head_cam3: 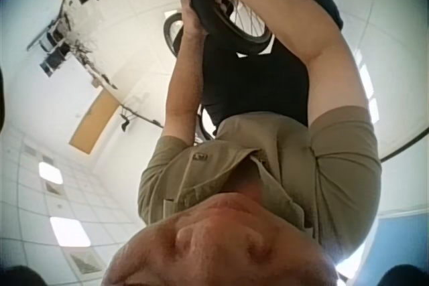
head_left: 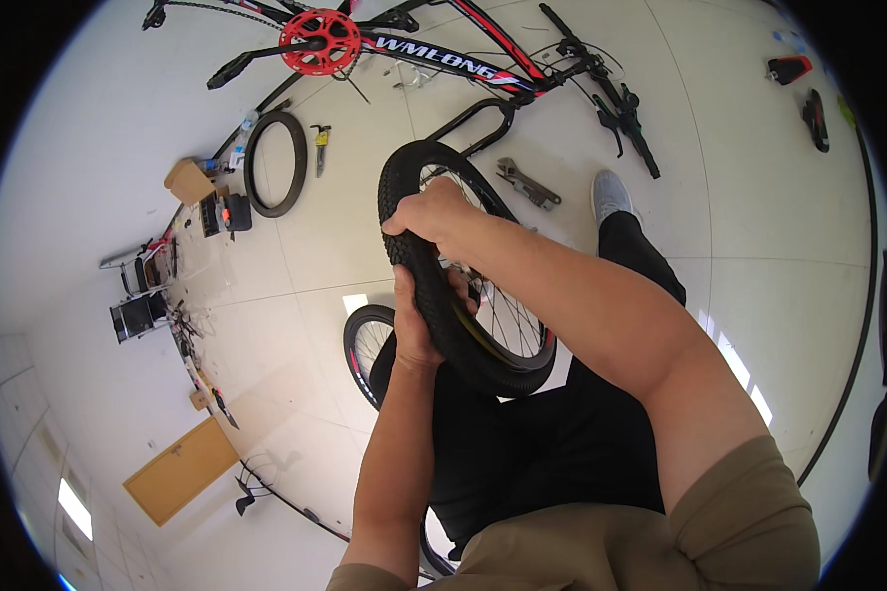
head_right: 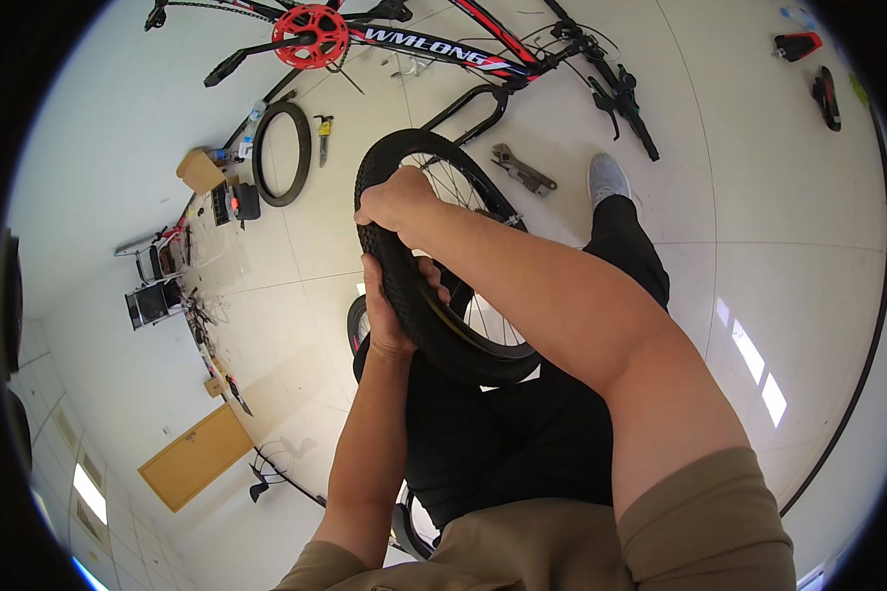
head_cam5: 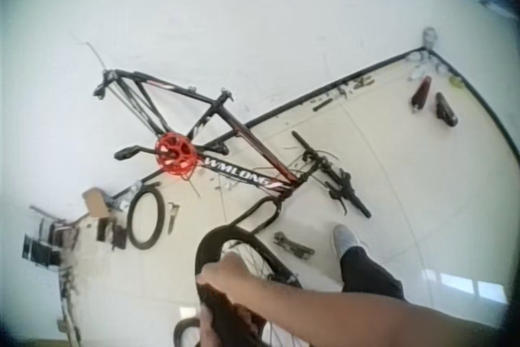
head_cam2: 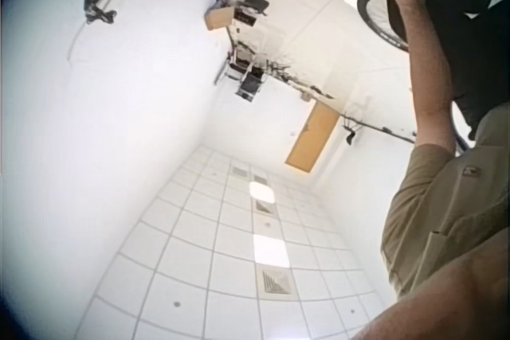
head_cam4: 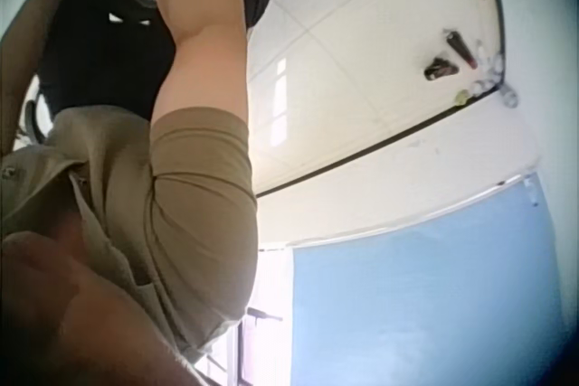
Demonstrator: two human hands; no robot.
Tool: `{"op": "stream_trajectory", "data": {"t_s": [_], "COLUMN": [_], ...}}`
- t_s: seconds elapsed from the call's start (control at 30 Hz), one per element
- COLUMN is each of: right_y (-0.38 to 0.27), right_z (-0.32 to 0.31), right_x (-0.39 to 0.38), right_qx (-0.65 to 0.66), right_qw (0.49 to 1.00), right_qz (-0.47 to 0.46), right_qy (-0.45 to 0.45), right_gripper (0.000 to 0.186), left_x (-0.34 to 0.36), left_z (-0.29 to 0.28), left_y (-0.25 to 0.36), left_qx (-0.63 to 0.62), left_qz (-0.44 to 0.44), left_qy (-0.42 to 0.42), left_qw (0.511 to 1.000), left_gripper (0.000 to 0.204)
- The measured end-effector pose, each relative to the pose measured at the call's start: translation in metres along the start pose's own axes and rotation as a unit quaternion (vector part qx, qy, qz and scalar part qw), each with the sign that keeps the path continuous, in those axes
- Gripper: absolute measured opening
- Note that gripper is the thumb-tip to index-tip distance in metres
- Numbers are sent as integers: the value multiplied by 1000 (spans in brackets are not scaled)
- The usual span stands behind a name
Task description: The person installs a bicycle tire onto a wheel rim by hand. They hold the wheel between their legs and use both hands to press the tire bead over the rim edge, rotating the wheel to work the tire into place.
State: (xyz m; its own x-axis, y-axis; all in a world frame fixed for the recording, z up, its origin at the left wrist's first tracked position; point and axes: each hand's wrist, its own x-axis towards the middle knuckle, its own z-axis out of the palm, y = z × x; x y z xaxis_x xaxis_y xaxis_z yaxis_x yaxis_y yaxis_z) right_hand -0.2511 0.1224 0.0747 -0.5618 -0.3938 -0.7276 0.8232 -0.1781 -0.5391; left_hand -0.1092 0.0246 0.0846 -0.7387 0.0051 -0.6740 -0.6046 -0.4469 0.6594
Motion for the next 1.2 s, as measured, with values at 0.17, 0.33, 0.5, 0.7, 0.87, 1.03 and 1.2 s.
{"op": "stream_trajectory", "data": {"t_s": [0.17, 0.33, 0.5, 0.7, 0.87, 1.03, 1.2], "right_y": [-2, -6, -4, -5, 8, 11, 12], "right_z": [0, -1, 2, 6, 10, 10, 3], "right_x": [0, -7, -11, -16, 2, 3, 3], "right_qx": [92, 89, 81, 48, 29, 38, 23], "right_qw": [995, 995, 996, 998, 999, 999, 998], "right_qz": [41, 49, 30, 24, 19, 35, 42], "right_qy": [-11, -15, 14, 25, 21, 6, -43], "right_gripper": [42, 40, 38, 38, 40, 44, 49], "left_x": [-1, -3, 0, 1, 1, 2, 2], "left_z": [2, 0, -2, -8, -7, -14, -13], "left_y": [1, 0, -1, -2, -2, -5, -6], "left_qx": [-16, -28, -49, -74, -47, -73, -89], "left_qz": [1, 0, 11, 5, 22, 29, 24], "left_qy": [-3, -6, -12, -35, -23, -35, -8], "left_qw": [1000, 1000, 999, 997, 998, 996, 996], "left_gripper": [82, 83, 80, 78, 72, 70, 81]}}
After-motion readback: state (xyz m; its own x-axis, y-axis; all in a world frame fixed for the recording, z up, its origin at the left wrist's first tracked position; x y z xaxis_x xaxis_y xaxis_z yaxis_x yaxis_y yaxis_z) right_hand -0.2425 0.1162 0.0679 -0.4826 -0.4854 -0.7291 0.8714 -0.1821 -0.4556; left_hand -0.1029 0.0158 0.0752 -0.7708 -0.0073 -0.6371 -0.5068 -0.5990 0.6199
